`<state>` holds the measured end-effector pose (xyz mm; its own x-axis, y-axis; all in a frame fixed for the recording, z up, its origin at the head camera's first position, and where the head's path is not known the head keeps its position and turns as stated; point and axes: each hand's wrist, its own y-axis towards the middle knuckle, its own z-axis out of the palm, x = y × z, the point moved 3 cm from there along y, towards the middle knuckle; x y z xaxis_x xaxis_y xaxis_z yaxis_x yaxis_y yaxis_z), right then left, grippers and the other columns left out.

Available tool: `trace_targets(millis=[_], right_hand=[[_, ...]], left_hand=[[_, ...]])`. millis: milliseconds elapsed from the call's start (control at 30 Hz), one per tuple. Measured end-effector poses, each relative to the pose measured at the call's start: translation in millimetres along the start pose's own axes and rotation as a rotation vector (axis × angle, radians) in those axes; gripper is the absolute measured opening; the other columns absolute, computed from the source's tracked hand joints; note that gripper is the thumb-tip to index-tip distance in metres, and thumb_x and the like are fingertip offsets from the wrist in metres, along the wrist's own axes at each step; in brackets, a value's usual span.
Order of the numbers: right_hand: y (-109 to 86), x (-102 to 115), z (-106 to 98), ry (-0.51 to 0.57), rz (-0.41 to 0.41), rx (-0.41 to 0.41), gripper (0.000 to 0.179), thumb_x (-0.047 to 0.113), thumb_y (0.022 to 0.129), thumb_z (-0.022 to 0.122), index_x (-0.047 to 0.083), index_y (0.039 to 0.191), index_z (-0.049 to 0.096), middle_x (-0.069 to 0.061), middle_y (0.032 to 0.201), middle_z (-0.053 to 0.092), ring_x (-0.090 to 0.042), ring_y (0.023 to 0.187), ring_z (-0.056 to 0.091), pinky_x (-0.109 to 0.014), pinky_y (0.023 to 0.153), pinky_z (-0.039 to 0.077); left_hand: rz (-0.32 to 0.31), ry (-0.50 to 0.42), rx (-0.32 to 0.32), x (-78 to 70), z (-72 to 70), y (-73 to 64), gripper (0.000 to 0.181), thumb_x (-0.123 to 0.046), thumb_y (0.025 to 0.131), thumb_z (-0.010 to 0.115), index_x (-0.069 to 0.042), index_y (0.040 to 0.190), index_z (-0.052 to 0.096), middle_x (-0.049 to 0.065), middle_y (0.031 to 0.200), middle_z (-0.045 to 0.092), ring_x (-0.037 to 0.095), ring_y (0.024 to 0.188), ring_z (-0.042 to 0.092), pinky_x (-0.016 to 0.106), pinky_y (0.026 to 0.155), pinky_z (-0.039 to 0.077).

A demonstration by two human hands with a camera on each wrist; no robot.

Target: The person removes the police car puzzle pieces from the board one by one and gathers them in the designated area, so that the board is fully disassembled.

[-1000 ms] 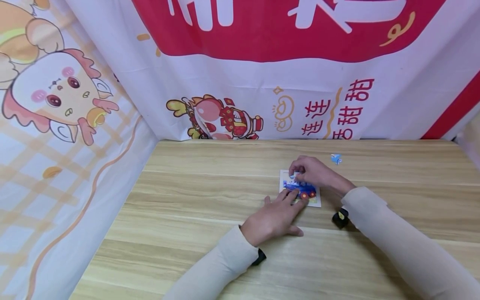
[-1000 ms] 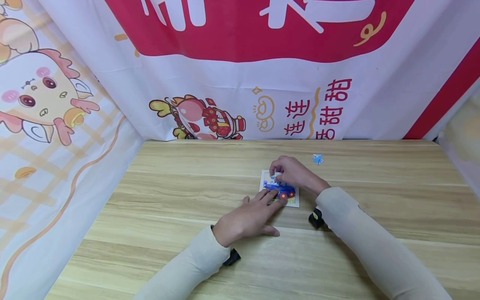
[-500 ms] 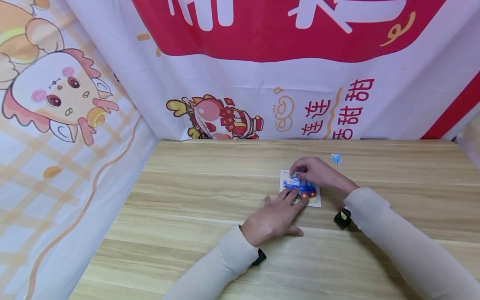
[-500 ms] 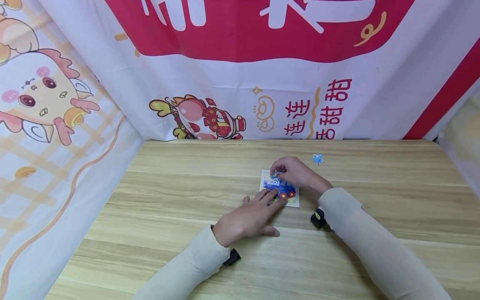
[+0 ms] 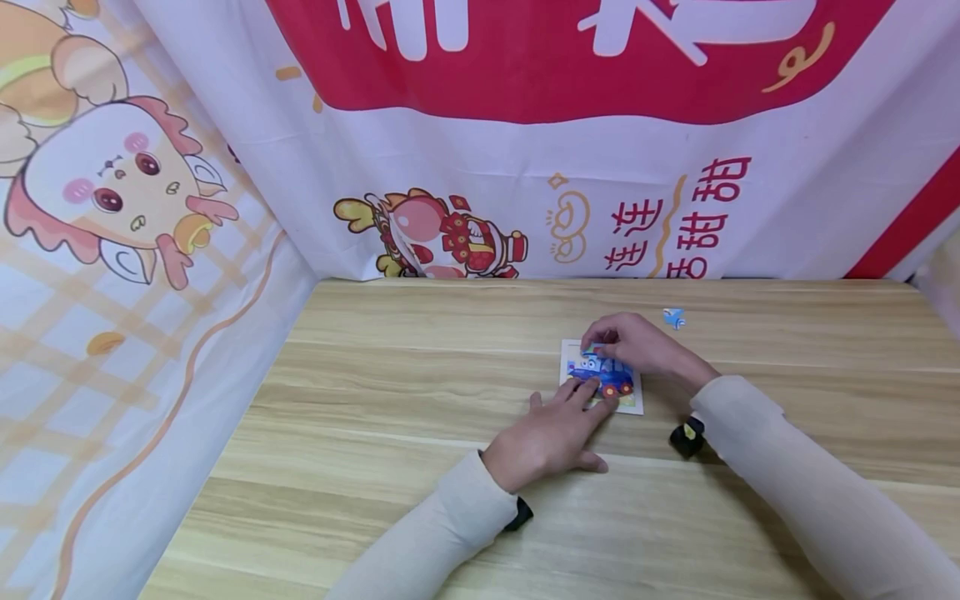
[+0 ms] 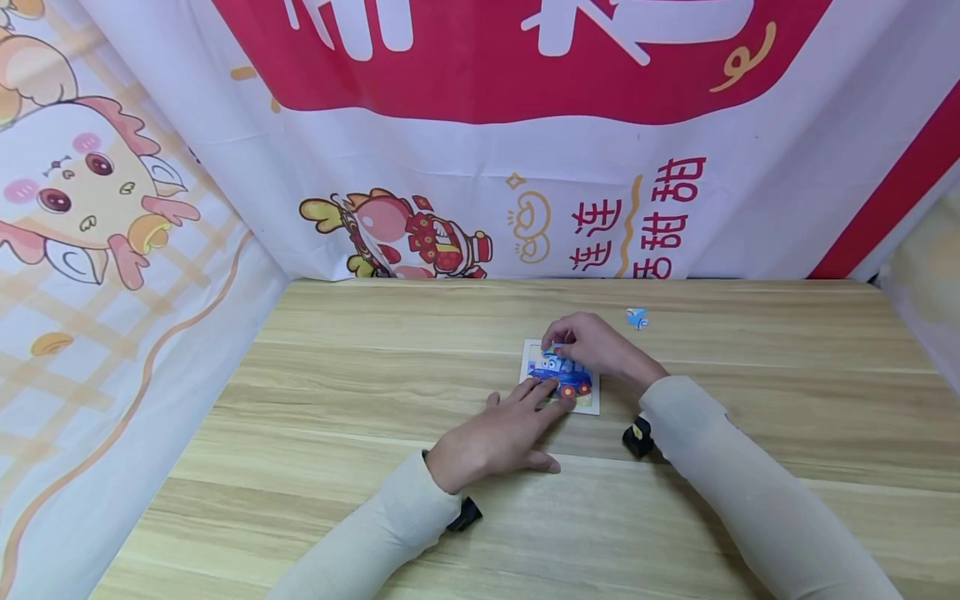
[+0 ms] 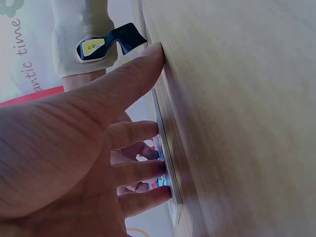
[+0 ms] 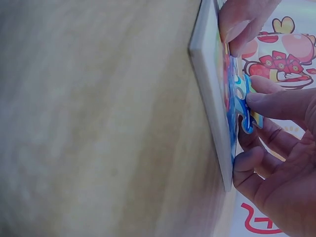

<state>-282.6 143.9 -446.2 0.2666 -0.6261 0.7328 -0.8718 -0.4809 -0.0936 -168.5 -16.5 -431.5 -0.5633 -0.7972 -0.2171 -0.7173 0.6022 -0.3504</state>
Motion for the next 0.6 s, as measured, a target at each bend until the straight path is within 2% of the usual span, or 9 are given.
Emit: trace_targets(millis=[267, 600], right_hand=[[-0.2, 0.2, -1.2, 0.008, 0.035, 0.013, 0.025, -0.001, 0.102, 0.059, 0.013, 0.109, 0.078, -0.008, 0.115, 0.076, -0.027, 0.107, 0.062, -0.053, 0.103, 0.047], [-0.8, -2.0, -1.4, 0.022, 0.019, 0.018, 0.025, -0.001, 0.102, 0.058, 0.014, 0.109, 0.078, -0.007, 0.116, 0.075, -0.027, 0.109, 0.063, -0.053, 0.104, 0.047]], left_hand=[[0.003, 0.011, -0.011, -0.3, -0.5, 0.5, 0.083, -0.056, 0.094, 0.071, -0.031, 0.165, 0.034, 0.002, 0.176, 0.020, 0.028, 0.163, 0.018, 0.070, 0.115, 0.037], [0.006, 0.012, -0.046, -1.9, -4.2, 0.3, 0.084, -0.054, 0.090, 0.077, -0.030, 0.162, 0.040, 0.002, 0.173, 0.028, 0.027, 0.160, 0.025, 0.068, 0.111, 0.043]])
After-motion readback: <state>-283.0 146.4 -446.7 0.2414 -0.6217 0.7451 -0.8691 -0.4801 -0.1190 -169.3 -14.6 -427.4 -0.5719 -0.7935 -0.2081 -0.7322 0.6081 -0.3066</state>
